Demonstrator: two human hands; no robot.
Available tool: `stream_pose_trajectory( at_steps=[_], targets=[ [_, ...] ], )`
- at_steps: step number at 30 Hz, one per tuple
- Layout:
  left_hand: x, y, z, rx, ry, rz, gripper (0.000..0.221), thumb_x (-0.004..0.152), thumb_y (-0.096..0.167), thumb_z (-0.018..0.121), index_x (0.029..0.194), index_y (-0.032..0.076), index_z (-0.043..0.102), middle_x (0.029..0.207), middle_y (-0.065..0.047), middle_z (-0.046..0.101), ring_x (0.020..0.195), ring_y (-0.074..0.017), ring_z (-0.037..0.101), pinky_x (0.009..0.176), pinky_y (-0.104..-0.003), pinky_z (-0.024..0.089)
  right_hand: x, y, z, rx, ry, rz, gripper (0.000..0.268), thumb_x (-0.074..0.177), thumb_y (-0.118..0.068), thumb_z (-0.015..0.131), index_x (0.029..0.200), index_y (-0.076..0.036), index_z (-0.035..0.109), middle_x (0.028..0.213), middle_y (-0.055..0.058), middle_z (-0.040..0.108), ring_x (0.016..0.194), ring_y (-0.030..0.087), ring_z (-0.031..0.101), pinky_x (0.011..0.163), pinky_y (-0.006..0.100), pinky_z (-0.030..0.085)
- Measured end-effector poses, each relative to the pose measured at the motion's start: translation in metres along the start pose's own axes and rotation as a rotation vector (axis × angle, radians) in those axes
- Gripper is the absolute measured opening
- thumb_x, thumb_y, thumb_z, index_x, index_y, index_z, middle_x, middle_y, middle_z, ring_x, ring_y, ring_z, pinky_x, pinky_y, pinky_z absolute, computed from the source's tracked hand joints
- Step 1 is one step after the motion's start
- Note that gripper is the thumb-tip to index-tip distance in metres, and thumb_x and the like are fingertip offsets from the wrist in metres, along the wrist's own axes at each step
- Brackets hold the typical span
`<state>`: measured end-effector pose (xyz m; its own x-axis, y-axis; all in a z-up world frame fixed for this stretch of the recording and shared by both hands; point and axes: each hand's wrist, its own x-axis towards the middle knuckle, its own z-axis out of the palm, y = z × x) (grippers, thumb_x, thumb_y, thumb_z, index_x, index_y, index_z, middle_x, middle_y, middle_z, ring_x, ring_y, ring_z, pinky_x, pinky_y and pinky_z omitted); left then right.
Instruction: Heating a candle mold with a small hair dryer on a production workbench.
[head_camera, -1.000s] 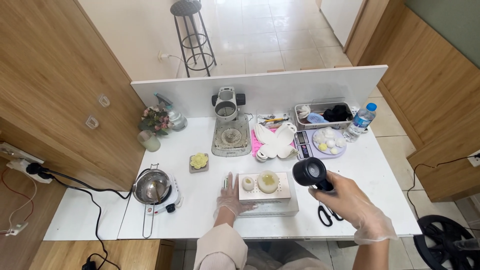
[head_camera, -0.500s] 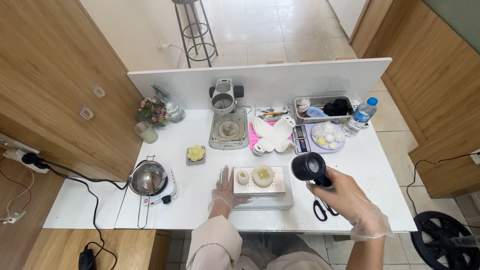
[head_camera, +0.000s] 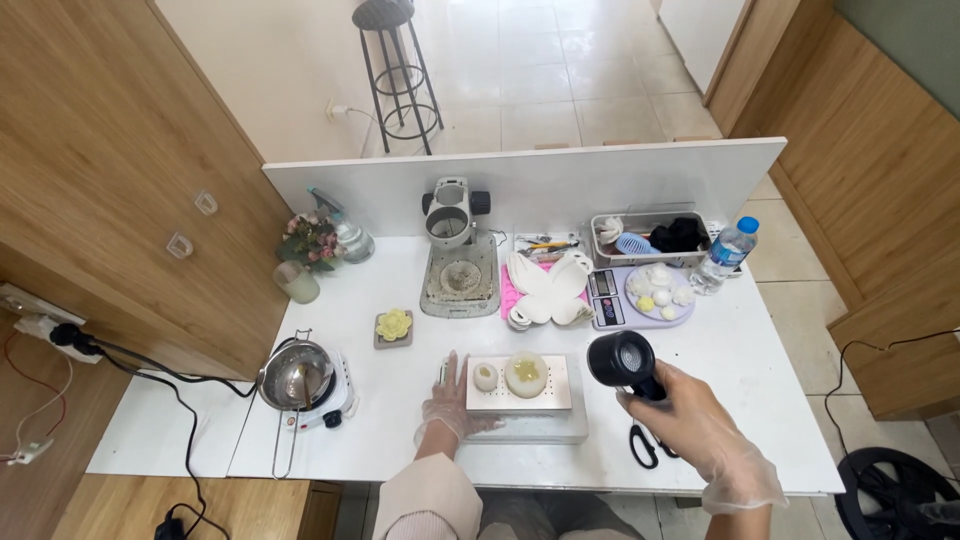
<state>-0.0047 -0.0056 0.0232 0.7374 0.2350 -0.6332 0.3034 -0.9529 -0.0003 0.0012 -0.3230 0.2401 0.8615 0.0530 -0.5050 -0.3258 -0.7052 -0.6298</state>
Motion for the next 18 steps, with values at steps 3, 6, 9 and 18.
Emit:
stream_pose_trajectory(
  at_steps=[3,6,9,18],
  targets=[
    [0.011,-0.001,0.003,0.013,-0.022,-0.006,0.152,0.06,0.086,0.076,0.161,0.027,-0.02,0.168,-0.008,-0.034,0.153,-0.0404,0.024,0.114,-0.052,0.042,0.011,0.012,0.001,-0.014,-0.02,-0.011,0.044,0.084,-0.036,0.079,0.12,-0.012,0.074,0.105,0.012,0.076,0.098,0.025,0.077,0.091,0.039,0.059],
    [-0.008,0.003,-0.006,-0.004,-0.014,-0.016,0.153,0.059,0.088,0.074,0.162,0.028,-0.022,0.168,-0.007,-0.032,0.153,-0.0414,0.024,0.112,-0.053,0.044,0.021,0.017,0.003,-0.005,-0.004,0.011,0.046,0.082,-0.03,0.077,0.126,-0.016,0.07,0.107,0.009,0.079,0.103,0.022,0.074,0.094,0.04,0.057],
    [0.01,-0.003,0.006,-0.002,0.015,0.001,0.157,0.055,0.087,0.076,0.161,0.026,-0.022,0.168,-0.008,-0.032,0.151,-0.0384,0.03,0.113,-0.048,0.046,0.019,0.015,0.002,-0.025,-0.019,0.034,0.045,0.083,-0.03,0.076,0.124,-0.013,0.071,0.108,0.012,0.076,0.103,0.026,0.077,0.096,0.042,0.059],
    [0.0,-0.001,0.0,-0.01,0.004,0.004,0.154,0.059,0.087,0.074,0.161,0.027,-0.024,0.167,-0.007,-0.033,0.153,-0.0391,0.023,0.111,-0.052,0.046,0.021,0.023,0.003,0.03,-0.001,-0.018,0.049,0.084,-0.031,0.081,0.127,-0.01,0.07,0.112,0.014,0.08,0.107,0.026,0.075,0.1,0.042,0.055]
  ],
)
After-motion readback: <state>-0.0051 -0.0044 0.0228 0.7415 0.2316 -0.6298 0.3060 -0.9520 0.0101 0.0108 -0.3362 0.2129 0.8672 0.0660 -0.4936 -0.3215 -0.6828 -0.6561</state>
